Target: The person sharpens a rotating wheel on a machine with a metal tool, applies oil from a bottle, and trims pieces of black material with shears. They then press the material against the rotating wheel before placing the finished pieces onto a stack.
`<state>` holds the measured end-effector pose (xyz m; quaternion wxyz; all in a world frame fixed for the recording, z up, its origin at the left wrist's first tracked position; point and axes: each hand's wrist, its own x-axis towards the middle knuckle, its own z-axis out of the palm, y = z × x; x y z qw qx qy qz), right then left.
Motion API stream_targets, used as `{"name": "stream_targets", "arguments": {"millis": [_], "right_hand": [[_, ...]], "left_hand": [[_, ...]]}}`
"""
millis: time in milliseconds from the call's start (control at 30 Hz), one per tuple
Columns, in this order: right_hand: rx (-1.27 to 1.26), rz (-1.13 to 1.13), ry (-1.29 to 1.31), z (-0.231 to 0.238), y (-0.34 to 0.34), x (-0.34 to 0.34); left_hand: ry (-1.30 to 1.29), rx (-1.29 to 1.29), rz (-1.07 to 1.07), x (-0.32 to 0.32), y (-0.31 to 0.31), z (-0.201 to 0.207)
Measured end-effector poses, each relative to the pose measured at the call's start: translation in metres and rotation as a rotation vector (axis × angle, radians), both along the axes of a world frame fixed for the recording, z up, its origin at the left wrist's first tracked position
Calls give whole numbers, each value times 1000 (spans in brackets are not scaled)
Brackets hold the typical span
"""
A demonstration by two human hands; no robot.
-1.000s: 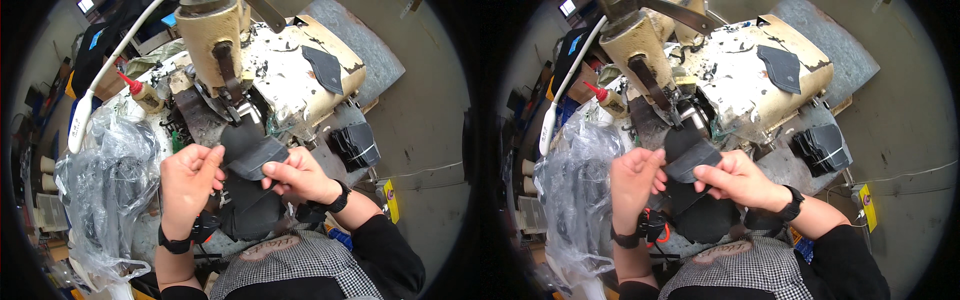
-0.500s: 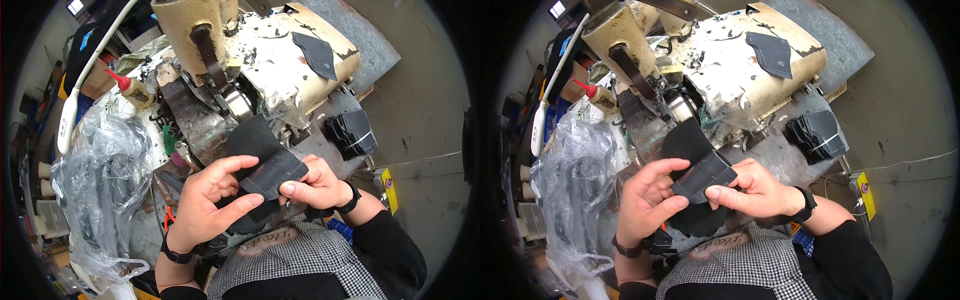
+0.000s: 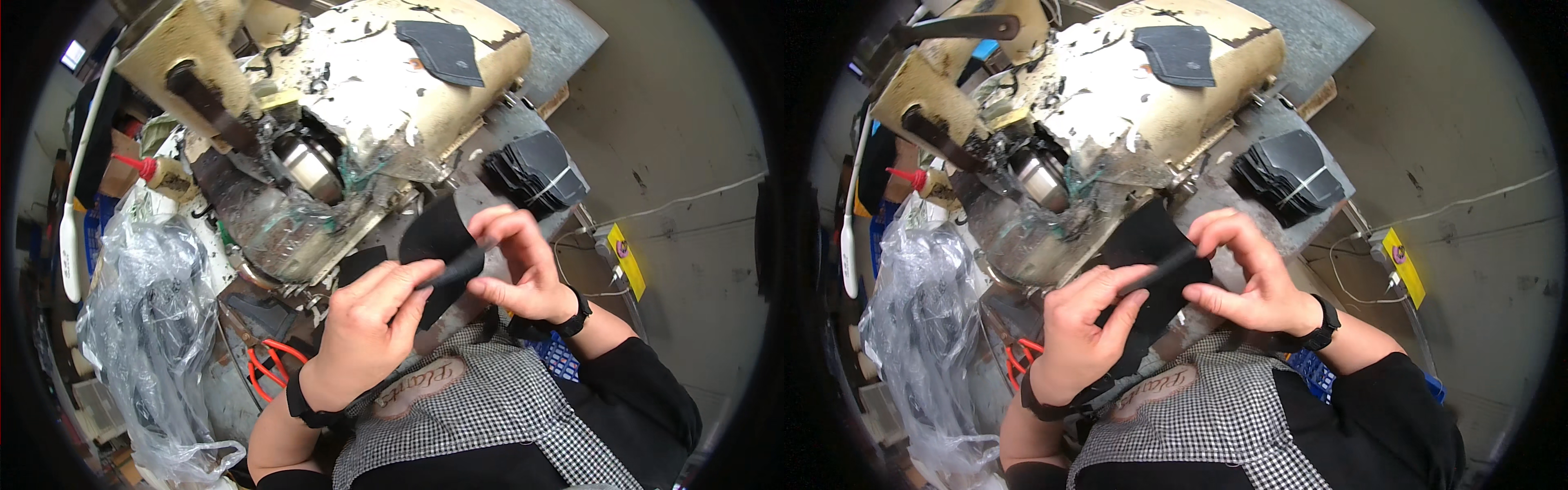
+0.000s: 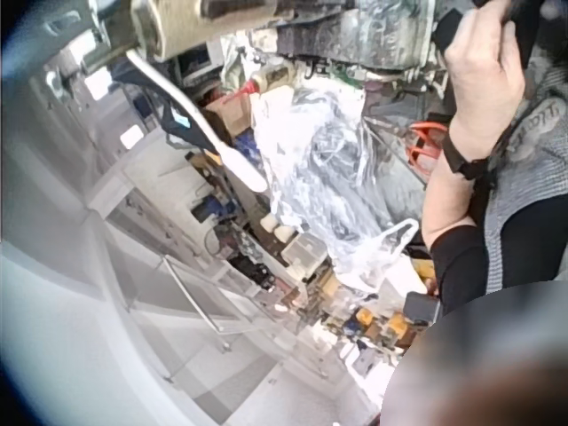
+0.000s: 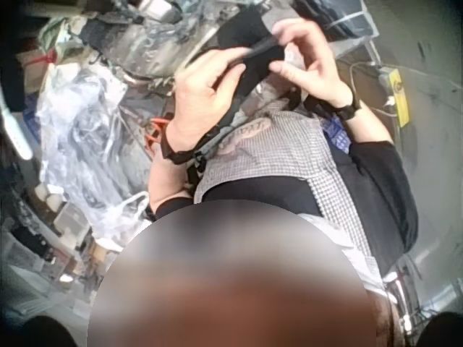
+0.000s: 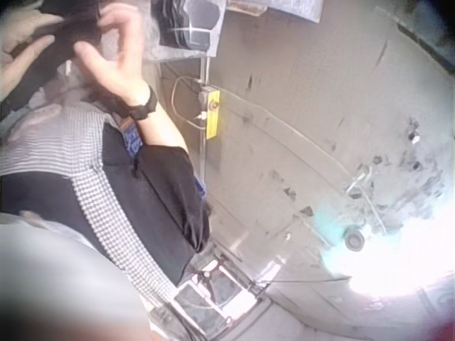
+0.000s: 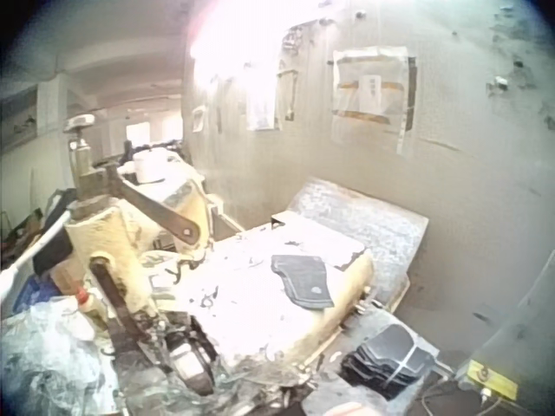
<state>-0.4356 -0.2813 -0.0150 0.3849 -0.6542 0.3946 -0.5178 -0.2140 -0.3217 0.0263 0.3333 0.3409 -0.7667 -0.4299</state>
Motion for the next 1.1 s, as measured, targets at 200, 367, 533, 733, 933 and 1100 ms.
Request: {"name": "stream_targets", "arguments": {"millis": [200, 367, 533, 733, 933, 1100], "right_hand": [[-209, -29, 446, 18, 8, -29], [682, -144, -266, 2, 16, -29], [-35, -497, 673, -18, -2, -28], [-896, 36, 605, 49, -53, 24], [-1126, -37, 575, 47, -88, 57], [-1065, -37, 609, 33, -101, 76]], "left_hand": [[-57, -95, -51, -20, 6, -10], [-92, -104, 169, -7, -4, 0], [267, 185, 230, 14, -8, 10], [150, 520, 51, 47, -22, 42], [-102, 731, 37, 105, -44, 63], [-160, 526, 231, 117, -61, 49]]}}
